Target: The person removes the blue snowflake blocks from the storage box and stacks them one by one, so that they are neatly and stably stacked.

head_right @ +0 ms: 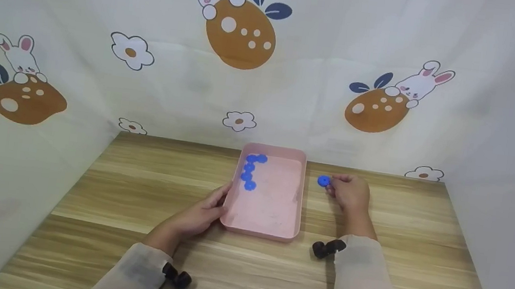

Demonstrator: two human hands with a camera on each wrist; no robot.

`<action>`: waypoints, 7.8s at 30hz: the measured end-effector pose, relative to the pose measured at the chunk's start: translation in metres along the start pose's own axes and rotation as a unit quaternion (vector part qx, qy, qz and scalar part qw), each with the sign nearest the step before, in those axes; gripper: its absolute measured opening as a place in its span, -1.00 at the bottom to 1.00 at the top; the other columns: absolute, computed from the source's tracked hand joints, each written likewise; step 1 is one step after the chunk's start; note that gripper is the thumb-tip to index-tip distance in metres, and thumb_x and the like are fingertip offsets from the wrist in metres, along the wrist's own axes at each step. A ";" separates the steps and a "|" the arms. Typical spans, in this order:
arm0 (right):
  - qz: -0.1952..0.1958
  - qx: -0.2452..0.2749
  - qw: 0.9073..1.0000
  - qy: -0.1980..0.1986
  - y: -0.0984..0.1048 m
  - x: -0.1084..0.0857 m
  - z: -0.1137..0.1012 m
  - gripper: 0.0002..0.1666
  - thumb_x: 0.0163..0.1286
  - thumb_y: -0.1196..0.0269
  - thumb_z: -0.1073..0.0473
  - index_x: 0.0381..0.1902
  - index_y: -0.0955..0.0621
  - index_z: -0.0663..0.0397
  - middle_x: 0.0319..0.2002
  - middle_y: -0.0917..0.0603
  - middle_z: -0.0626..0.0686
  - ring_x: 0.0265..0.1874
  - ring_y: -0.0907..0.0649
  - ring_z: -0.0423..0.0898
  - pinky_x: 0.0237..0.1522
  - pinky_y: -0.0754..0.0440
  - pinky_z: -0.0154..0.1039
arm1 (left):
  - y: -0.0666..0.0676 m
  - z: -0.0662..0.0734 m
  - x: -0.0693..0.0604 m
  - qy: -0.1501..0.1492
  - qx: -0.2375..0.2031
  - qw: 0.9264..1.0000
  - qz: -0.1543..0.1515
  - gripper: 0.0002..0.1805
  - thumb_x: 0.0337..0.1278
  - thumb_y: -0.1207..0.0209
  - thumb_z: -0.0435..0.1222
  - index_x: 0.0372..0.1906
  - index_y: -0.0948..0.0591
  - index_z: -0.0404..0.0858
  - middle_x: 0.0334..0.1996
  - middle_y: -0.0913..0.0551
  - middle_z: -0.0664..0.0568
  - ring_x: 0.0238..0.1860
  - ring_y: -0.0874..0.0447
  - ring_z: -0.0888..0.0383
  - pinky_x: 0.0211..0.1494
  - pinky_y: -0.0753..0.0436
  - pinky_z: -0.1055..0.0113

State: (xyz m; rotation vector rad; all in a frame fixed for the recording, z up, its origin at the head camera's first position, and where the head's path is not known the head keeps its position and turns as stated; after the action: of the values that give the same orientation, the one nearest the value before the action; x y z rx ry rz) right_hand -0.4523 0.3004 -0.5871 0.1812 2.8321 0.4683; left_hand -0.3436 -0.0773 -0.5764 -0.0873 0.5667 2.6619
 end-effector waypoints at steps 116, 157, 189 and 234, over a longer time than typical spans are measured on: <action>-0.107 -0.166 0.976 0.089 -0.171 0.025 -0.083 -0.52 0.34 -0.47 0.24 0.22 -0.77 -0.06 0.17 -0.79 0.08 0.15 -0.69 0.06 0.36 -0.71 0.00 | -0.003 -0.002 0.003 0.004 -0.054 0.998 -0.009 -0.22 0.65 0.11 -0.29 0.79 0.09 -0.02 0.79 0.10 -0.09 0.79 0.14 -0.05 0.83 0.09 -0.06; -0.066 0.004 0.994 0.088 -0.126 0.001 -0.127 -0.65 0.60 -0.27 0.06 0.12 -0.76 0.17 -0.09 -0.80 0.10 -0.12 -0.82 0.00 0.14 -0.83 -0.06 | -0.004 0.002 0.004 -0.026 -0.059 0.998 -0.015 -0.23 0.63 0.13 -0.36 0.77 0.09 -0.19 0.77 0.03 -0.18 0.78 0.08 -0.07 0.83 0.04 -0.01; -0.023 0.160 0.987 -0.017 0.002 -0.015 -0.028 -0.57 0.62 -0.25 0.08 0.26 -0.62 0.26 -0.23 -0.77 -0.13 -0.24 -0.73 -0.23 -0.05 -0.80 -0.36 | -0.005 0.006 0.004 -0.045 -0.091 0.995 -0.024 -0.21 0.56 0.17 -0.46 0.76 0.13 -0.27 0.76 0.04 -0.25 0.79 0.12 -0.12 0.83 0.07 -0.04; -0.011 0.014 1.000 -0.025 -0.007 -0.001 -0.001 -0.54 0.63 -0.24 0.09 0.28 -0.62 0.31 -0.24 -0.77 -0.06 -0.36 -0.73 -0.27 -0.23 -0.79 -0.39 | -0.004 -0.001 0.004 -0.011 -0.060 0.998 -0.007 -0.21 0.62 0.12 -0.35 0.79 0.09 -0.07 0.80 0.11 -0.09 0.79 0.15 -0.05 0.83 0.09 -0.01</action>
State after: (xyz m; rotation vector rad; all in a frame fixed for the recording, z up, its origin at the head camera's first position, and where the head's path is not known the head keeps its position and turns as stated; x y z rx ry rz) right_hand -0.4525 0.2936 -0.5880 0.1641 2.7904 0.4124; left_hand -0.3457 -0.0734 -0.5797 -0.0971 0.3987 2.6785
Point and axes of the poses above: each hand's wrist, its own x-axis towards the middle knuckle, its own y-axis out of the back of the hand, z = x × y, the point moved 7 cm from there along x, towards the middle knuckle
